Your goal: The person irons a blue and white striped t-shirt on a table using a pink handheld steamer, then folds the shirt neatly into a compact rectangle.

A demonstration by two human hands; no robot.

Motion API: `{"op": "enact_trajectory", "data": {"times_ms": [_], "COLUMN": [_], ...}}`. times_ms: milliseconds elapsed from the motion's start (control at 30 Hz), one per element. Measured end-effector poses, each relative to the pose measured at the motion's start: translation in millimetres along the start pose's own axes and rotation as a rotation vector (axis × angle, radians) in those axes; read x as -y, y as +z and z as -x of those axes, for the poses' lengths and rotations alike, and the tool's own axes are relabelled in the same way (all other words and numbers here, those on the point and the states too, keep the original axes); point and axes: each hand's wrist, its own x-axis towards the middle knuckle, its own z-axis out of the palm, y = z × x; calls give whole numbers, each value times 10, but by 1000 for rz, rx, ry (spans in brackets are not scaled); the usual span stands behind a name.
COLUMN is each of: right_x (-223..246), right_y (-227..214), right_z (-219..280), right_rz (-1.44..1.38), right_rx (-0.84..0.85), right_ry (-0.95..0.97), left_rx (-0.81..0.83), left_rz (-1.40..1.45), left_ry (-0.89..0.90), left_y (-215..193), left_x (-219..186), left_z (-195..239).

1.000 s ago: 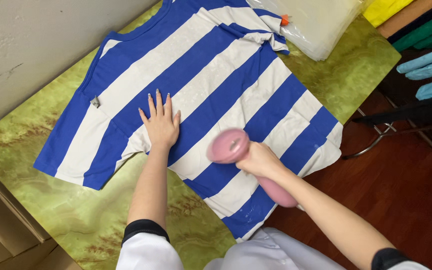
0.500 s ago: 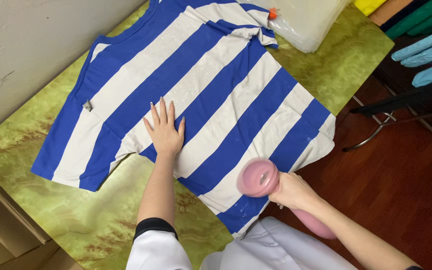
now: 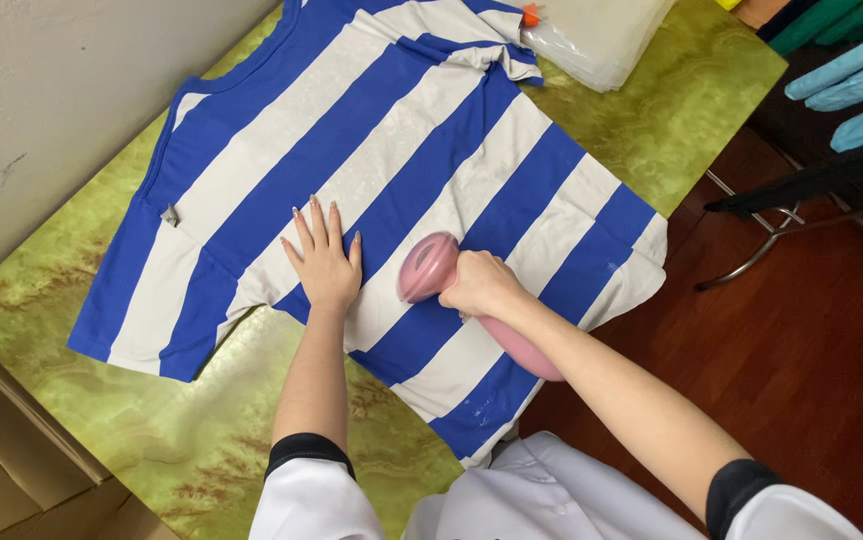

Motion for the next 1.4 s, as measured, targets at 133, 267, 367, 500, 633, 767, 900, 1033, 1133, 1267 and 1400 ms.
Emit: {"op": "enact_trajectory", "data": {"times_ms": [133, 267, 367, 500, 633, 767, 900, 1033, 1133, 1267, 1400], "right_x": [-150, -650, -879, -710, -167, 37, 12, -298, -649, -931, -803], "right_y": [-75, -63, -47, -179, -174, -62, -20, -176, -169, -139, -197], "right_z": [445, 803, 925, 841, 527, 152, 221, 659, 960, 1136, 1035], "right_rz": [59, -16, -7, -7, 32, 17, 45, 58, 8, 40, 23], "right_rx": [66, 82, 121, 130, 115, 67, 48, 112, 109, 175, 146], "right_ry": [40, 190, 222, 157, 123, 17, 5, 113, 198, 321, 217], "left_rx": [2, -12, -17, -25, -38, -40, -54, -59, -65, -67, -64], "left_rz": [16, 40, 47, 59, 59, 58, 73, 86, 86, 90, 81], "left_ry": [-9, -9, -9, -8, -6, 2, 8, 2, 7, 11, 14], "left_y": [-2, -3, 9, -2, 10, 1, -16, -6, 4, 1, 22], "left_x": [-1, -2, 8, -4, 3, -6, -5, 18, 4, 4, 12], "left_z": [18, -2, 2, 9, 23, 13, 19, 34, 6, 26, 11]}}
